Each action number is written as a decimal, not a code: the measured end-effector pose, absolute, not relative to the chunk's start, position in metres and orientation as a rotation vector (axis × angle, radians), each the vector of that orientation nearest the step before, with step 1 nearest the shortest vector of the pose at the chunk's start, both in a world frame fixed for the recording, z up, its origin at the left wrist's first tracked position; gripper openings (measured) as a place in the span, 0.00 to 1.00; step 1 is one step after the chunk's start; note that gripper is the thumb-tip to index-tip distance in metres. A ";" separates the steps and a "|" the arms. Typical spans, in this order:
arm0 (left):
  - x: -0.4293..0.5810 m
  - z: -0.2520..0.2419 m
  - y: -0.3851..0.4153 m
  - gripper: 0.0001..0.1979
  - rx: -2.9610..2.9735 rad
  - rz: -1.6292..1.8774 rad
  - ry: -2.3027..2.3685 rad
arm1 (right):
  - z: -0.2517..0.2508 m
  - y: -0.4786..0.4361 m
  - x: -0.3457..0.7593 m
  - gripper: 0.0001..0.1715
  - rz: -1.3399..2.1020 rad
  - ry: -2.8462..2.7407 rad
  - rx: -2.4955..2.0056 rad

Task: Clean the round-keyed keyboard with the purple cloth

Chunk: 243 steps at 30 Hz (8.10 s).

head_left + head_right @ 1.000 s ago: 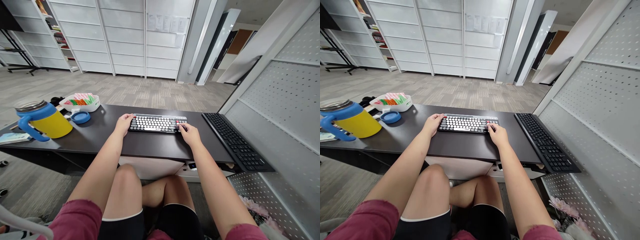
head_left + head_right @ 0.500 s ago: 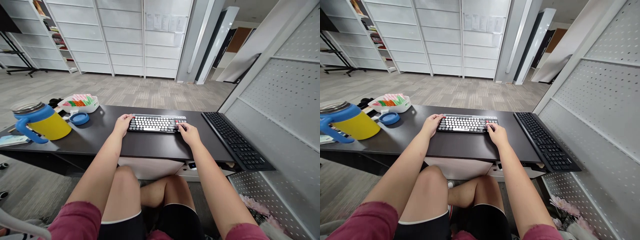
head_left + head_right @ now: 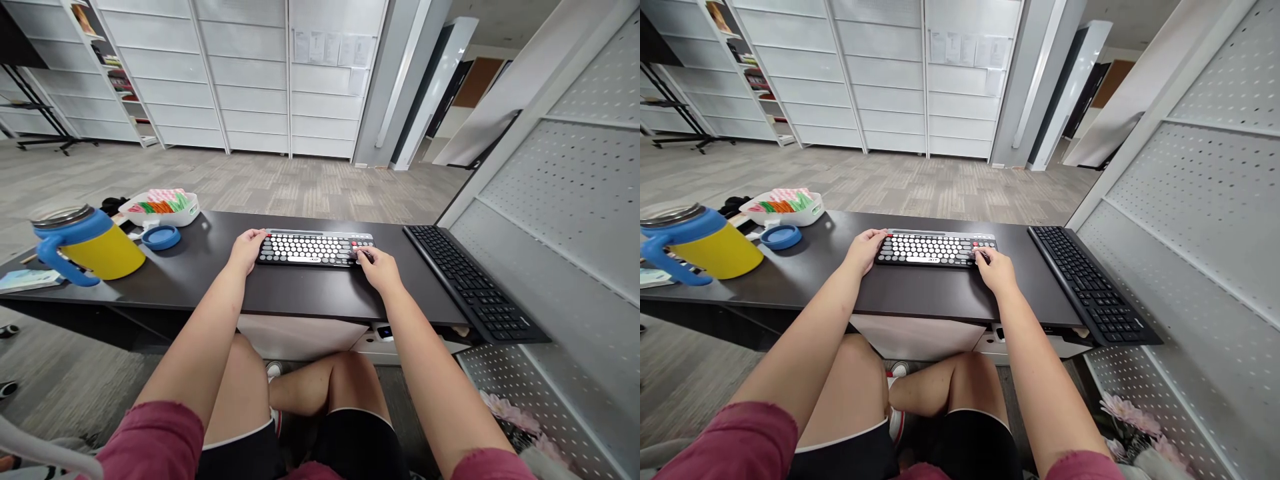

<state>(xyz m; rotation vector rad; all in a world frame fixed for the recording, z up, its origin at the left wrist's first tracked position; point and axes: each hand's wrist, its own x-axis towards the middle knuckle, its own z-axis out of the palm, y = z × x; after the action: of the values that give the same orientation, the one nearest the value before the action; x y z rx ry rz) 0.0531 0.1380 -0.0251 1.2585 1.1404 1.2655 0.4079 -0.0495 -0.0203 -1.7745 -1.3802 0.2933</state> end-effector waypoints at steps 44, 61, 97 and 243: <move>0.054 -0.024 0.135 0.14 1.305 1.263 1.175 | -0.023 -0.044 0.391 0.29 0.038 -1.612 -2.182; 0.055 -0.023 0.136 0.15 1.273 1.258 1.154 | -0.038 -0.036 0.396 0.24 -0.016 -1.637 -2.063; 0.057 -0.028 0.143 0.17 1.290 1.296 1.139 | -0.017 -0.045 0.389 0.27 0.042 -1.586 -2.172; 0.056 -0.022 0.135 0.14 1.305 1.261 1.170 | -0.003 -0.054 0.376 0.24 -0.052 -1.744 -2.259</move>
<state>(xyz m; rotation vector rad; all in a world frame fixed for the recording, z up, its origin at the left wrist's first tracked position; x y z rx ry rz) 0.0564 0.1351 -0.0223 1.3046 1.1696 1.2609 0.3759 -0.0535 -0.0028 -2.2593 -1.7437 -0.0516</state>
